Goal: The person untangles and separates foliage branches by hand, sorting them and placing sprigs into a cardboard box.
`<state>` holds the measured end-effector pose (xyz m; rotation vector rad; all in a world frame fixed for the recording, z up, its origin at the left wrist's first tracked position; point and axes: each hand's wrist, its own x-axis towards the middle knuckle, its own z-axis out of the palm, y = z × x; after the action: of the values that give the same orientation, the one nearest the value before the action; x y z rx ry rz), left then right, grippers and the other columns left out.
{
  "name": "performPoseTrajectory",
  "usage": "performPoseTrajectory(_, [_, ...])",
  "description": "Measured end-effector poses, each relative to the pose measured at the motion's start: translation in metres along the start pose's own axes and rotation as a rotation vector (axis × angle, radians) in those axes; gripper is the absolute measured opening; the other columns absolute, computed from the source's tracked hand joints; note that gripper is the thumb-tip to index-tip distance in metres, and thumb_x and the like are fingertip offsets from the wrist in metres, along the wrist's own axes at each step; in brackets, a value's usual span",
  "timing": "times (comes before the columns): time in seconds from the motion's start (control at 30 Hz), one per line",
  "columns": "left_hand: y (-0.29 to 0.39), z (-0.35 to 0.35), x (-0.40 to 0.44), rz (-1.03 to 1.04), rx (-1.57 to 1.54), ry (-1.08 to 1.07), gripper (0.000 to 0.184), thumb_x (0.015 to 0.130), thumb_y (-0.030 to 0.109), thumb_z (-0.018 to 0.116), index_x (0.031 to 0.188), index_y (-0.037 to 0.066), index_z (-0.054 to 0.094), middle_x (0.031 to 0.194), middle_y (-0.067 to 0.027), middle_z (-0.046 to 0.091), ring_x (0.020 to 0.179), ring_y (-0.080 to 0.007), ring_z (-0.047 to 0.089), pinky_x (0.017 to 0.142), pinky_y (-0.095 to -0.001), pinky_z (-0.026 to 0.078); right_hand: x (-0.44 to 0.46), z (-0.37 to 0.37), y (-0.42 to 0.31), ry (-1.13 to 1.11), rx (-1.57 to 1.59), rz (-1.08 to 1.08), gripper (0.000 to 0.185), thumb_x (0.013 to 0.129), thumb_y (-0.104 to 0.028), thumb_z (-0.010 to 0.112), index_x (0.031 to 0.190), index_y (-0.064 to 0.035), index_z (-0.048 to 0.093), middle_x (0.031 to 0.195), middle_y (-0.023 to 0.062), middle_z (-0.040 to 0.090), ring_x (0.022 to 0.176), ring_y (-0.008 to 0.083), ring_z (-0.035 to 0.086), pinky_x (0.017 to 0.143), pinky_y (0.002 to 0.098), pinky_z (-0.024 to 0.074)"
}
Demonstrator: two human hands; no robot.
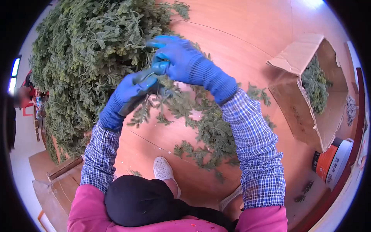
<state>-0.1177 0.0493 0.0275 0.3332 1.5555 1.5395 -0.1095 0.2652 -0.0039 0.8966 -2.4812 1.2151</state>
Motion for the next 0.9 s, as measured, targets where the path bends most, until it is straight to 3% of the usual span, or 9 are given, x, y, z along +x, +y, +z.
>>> performPoseTrajectory(0.13, [-0.054,-0.004,-0.008,0.068,0.235,-0.026,0.06,0.09,0.037,0.061,0.129,-0.006,0.046,0.104,-0.0137,0.065,0.09,-0.0216,0.065,0.086,-0.034,0.051,-0.014,0.031,-0.003,0.053,-0.017,0.119,0.022,0.085,-0.019,0.063,0.098,-0.0028,0.068,0.134,0.0139,0.053,0.118,0.0302,0.053,0.097,0.0402,0.0446])
performPoseTrajectory(0.2, [-0.059,0.009,-0.014,0.081,-0.031,-0.064,0.065,0.091,0.039,0.06,0.134,-0.006,0.041,0.111,-0.0156,0.063,0.093,-0.024,0.065,0.087,-0.0361,0.051,-0.021,0.026,-0.007,-0.067,0.901,0.662,0.027,0.086,-0.02,0.063,0.106,-0.004,0.068,0.134,0.0124,0.053,0.116,0.0279,0.055,0.1,0.0394,0.0444])
performPoseTrajectory(0.23, [-0.056,0.016,-0.019,0.04,-0.341,-0.061,0.068,0.091,0.04,0.059,0.136,-0.006,0.038,0.116,-0.0169,0.061,0.095,-0.0257,0.065,0.088,-0.0377,0.051,-0.036,0.032,0.008,-0.066,0.85,0.377,0.04,0.09,-0.032,0.06,0.116,-0.0023,0.064,0.137,0.0119,0.051,0.118,0.026,0.055,0.103,0.0378,0.0431])
performPoseTrajectory(0.33, [-0.057,0.016,-0.03,0.002,-0.387,0.004,0.071,0.092,0.042,0.057,0.139,-0.007,0.034,0.123,-0.0193,0.056,0.099,-0.0276,0.063,0.089,-0.0396,0.051,-0.066,0.035,0.016,-0.023,1.228,0.473,0.054,0.094,-0.044,0.051,0.126,0.0,0.056,0.141,0.0141,0.046,0.122,0.0251,0.052,0.104,0.0377,0.0419])
performPoseTrajectory(0.4, [-0.071,0.012,-0.031,0.025,-0.377,0.083,0.072,0.092,0.043,0.057,0.139,-0.007,0.035,0.121,-0.0211,0.057,0.1,-0.027,0.063,0.089,-0.0394,0.051,-0.073,0.032,0.004,0.035,1.233,0.424,0.061,0.099,-0.048,0.039,0.134,0.0013,0.047,0.134,0.0171,0.052,0.122,0.0249,0.053,0.104,0.0383,0.0418])
performPoseTrajectory(0.57, [-0.081,0.008,-0.039,0.041,-0.404,0.051,0.053,0.102,0.034,0.04,0.139,-0.004,0.035,0.115,-0.022,0.062,0.097,-0.0249,0.065,0.089,-0.0355,0.052,-0.063,0.022,-0.001,-0.16,0.996,0.564,0.063,0.093,-0.042,0.056,0.14,-0.0029,0.041,0.13,0.0166,0.055,0.122,0.0254,0.053,0.103,0.0379,0.0418])
performPoseTrajectory(0.7, [-0.087,0.008,-0.042,-0.025,-0.528,0.018,0.048,0.1,0.024,0.044,0.141,0.0,0.035,0.117,-0.0213,0.062,0.1,-0.0277,0.065,0.091,-0.0369,0.051,-0.053,0.024,-0.01,-0.199,0.983,0.592,0.064,0.089,-0.034,0.066,0.141,-0.0063,0.042,0.124,0.0125,0.06,0.116,0.024,0.057,0.097,0.0358,0.0464])
performPoseTrajectory(0.8, [-0.103,0.004,-0.042,0.224,0.234,0.122,0.05,0.095,0.01,0.05,0.142,0.005,0.035,0.116,-0.0201,0.063,0.104,-0.0318,0.064,0.092,-0.038,0.049,-0.056,0.047,-0.018,-0.078,0.546,0.379,0.051,0.089,-0.027,0.066,0.135,-0.0088,0.051,0.113,0.0094,0.066,0.106,0.0199,0.062,0.089,0.0333,0.0505])
performPoseTrajectory(0.9, [-0.108,-0.005,-0.046,0.25,0.339,0.072,0.061,0.097,0.036,0.048,0.144,0.001,0.031,0.113,-0.0201,0.063,0.097,-0.0257,0.065,0.086,-0.0374,0.054,-0.051,0.057,-0.023,-0.143,0.253,0.448,0.031,0.083,-0.019,0.069,0.113,-0.0115,0.068,0.105,0.0076,0.069,0.095,0.0155,0.065,0.083,0.0314,0.0522])
